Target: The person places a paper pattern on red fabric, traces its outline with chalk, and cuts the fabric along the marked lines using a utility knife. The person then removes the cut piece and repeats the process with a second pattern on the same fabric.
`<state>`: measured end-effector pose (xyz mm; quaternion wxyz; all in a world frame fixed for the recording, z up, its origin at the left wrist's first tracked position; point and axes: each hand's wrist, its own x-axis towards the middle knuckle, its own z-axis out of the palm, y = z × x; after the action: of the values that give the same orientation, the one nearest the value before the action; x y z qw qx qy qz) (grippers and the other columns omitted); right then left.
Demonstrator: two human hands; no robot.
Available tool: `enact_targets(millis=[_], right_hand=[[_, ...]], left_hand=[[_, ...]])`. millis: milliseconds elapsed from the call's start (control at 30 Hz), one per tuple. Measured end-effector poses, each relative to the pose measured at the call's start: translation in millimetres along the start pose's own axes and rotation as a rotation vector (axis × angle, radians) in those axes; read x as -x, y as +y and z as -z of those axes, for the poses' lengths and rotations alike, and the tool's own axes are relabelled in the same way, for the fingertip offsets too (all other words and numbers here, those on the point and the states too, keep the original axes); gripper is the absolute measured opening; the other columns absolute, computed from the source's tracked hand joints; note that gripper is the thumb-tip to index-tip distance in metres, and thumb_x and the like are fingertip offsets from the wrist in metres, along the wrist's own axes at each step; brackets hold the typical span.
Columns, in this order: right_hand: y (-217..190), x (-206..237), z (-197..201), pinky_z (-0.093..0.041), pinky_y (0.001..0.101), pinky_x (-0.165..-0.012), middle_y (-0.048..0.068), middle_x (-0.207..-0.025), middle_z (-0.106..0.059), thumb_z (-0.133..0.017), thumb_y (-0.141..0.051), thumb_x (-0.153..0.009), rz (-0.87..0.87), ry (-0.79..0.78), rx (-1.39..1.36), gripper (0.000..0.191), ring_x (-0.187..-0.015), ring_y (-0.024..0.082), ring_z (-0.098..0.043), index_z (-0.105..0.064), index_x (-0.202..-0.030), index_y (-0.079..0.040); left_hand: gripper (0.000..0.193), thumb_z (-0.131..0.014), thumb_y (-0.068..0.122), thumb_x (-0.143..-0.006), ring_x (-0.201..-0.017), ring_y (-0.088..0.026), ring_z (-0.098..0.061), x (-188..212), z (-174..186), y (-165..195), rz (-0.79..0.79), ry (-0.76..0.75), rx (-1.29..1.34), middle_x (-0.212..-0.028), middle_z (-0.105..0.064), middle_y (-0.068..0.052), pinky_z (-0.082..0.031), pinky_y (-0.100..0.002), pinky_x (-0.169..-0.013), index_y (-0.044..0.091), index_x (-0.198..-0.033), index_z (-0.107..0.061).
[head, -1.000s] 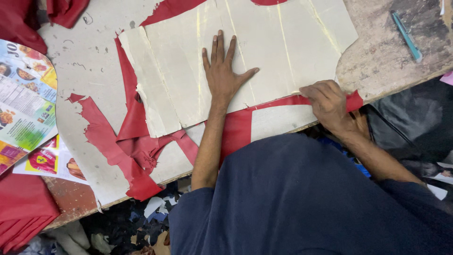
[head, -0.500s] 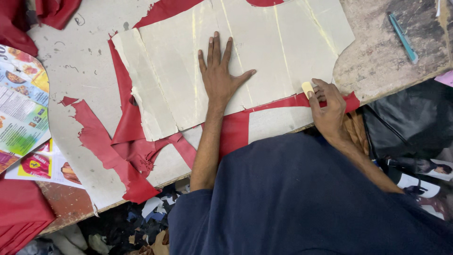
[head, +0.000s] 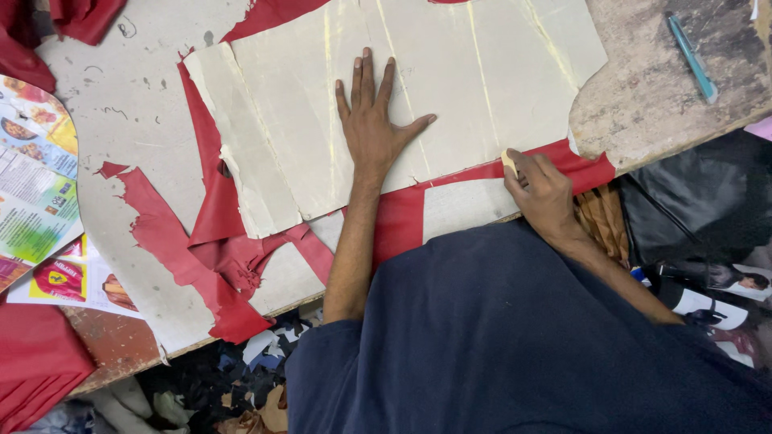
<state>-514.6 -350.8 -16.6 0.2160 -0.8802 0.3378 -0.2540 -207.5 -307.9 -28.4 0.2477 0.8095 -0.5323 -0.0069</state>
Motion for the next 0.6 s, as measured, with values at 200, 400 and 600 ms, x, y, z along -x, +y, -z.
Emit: enact_targets(millis=[200,400,600], right_hand=[[-11.9,-10.1,6.7,-0.056,0.0297,-0.058,0.013,-0.092,-0.068,-0.079,0.0,-0.092,-0.025,-0.038,0.048,0.03,-0.068,0.018,-0.066,-0.071,-0.12,0.003],[-38.7,-21.1,42.2,-0.059,0.0282,-0.064,0.014,-0.099,-0.072,-0.079,-0.001,-0.093,-0.065,-0.034,-0.075,0.023,-0.074,0.018,-0.07,-0.07,-0.113,0.002],[-9.9,-103.8,30.6,-0.063,0.0248,-0.072,0.015,-0.104,-0.07,-0.08,0.004,-0.099,0.051,0.16,-0.064,0.035,-0.087,0.019,-0.073,-0.069,-0.133,0.004]], left_hand=[[0.115,-0.083,0.08,-0.068,-0.156,-0.029,-0.023,-0.9,1.0,0.9,0.005,-0.013,-0.007,-0.168,-0.025,-0.013,-0.009,-0.059,-0.129,0.019,-0.156,-0.043],[0.114,-0.083,0.079,-0.066,-0.156,-0.028,-0.023,-2.6,6.9,1.6,0.006,-0.008,0.005,-0.167,-0.026,-0.013,-0.009,-0.059,-0.128,0.018,-0.155,-0.045],[0.113,-0.082,0.079,-0.067,-0.156,-0.029,-0.024,-4.6,9.8,3.6,0.008,-0.013,-0.003,-0.167,-0.026,-0.014,-0.011,-0.06,-0.127,0.016,-0.154,-0.046]])
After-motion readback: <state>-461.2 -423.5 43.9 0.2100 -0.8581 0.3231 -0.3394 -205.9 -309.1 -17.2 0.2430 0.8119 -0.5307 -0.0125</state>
